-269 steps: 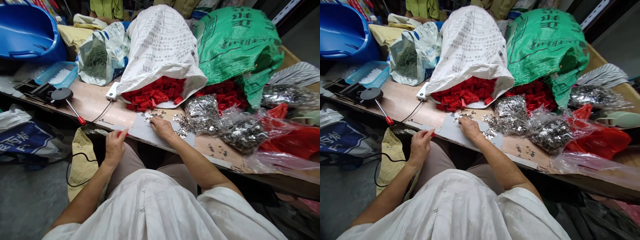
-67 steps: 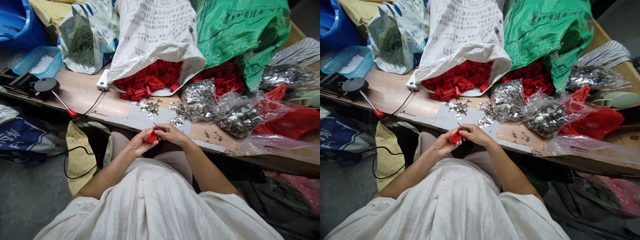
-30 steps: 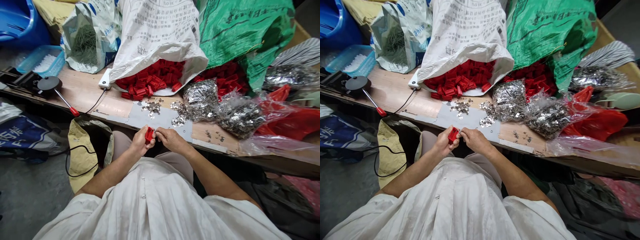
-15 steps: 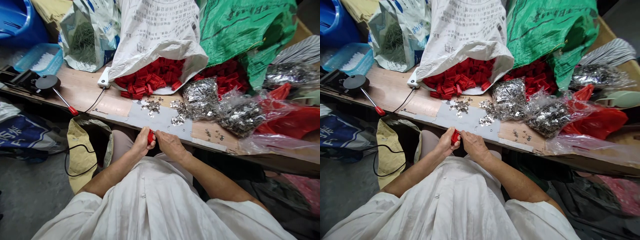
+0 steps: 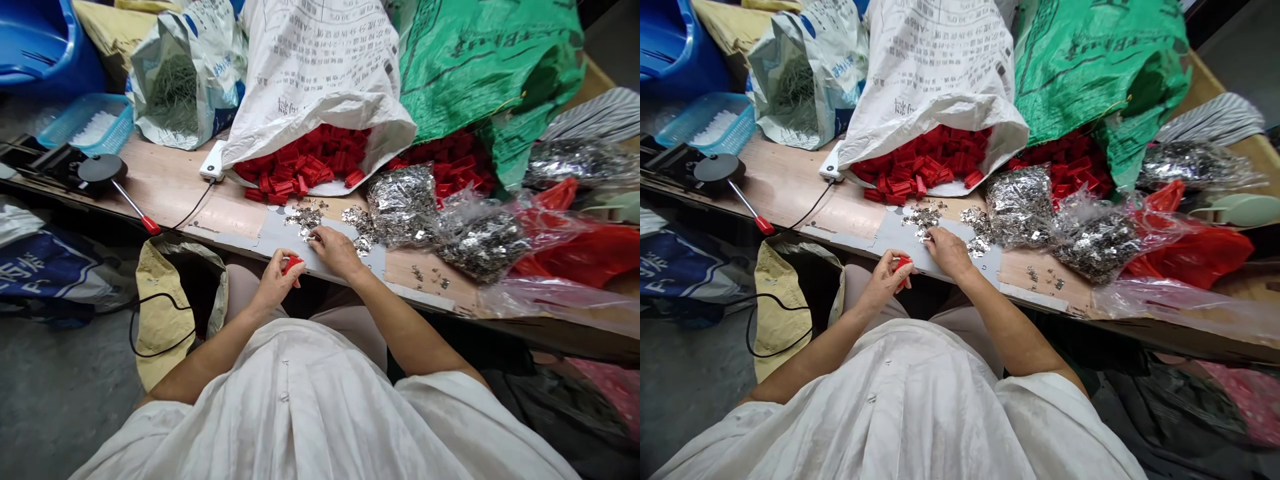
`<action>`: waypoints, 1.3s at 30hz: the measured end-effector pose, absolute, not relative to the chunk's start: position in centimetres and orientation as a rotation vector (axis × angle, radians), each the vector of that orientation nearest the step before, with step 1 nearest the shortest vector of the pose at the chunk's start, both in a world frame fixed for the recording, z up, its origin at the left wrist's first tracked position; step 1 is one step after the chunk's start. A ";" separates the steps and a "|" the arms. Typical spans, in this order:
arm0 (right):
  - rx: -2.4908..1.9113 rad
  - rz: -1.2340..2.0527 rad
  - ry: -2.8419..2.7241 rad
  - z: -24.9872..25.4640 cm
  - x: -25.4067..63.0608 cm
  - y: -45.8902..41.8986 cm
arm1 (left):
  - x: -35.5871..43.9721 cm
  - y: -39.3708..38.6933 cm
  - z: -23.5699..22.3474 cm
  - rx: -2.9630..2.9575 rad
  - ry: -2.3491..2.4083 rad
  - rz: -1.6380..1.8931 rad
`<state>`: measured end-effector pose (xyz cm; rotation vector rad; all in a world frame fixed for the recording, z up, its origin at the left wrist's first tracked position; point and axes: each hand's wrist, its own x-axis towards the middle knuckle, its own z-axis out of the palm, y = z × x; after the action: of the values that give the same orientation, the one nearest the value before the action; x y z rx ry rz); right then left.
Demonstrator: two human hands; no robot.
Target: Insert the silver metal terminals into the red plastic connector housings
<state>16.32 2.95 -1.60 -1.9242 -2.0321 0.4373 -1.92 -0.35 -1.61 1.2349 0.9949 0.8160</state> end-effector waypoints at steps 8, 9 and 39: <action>-1.842 0.454 -1.947 -2.1 16.7 3.9 | -2.4 0.5 -1.8 2.142 1.122 0.885; -1.815 0.492 -1.896 -2.0 17.0 3.8 | -2.2 0.7 -1.9 2.193 1.118 0.886; -1.863 0.677 -2.112 1.9 18.5 2.2 | 1.4 1.6 -5.4 2.432 1.184 0.908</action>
<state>18.52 2.21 1.86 -1.8631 -2.1120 0.6766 1.37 1.64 -5.38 2.4317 1.1837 0.9085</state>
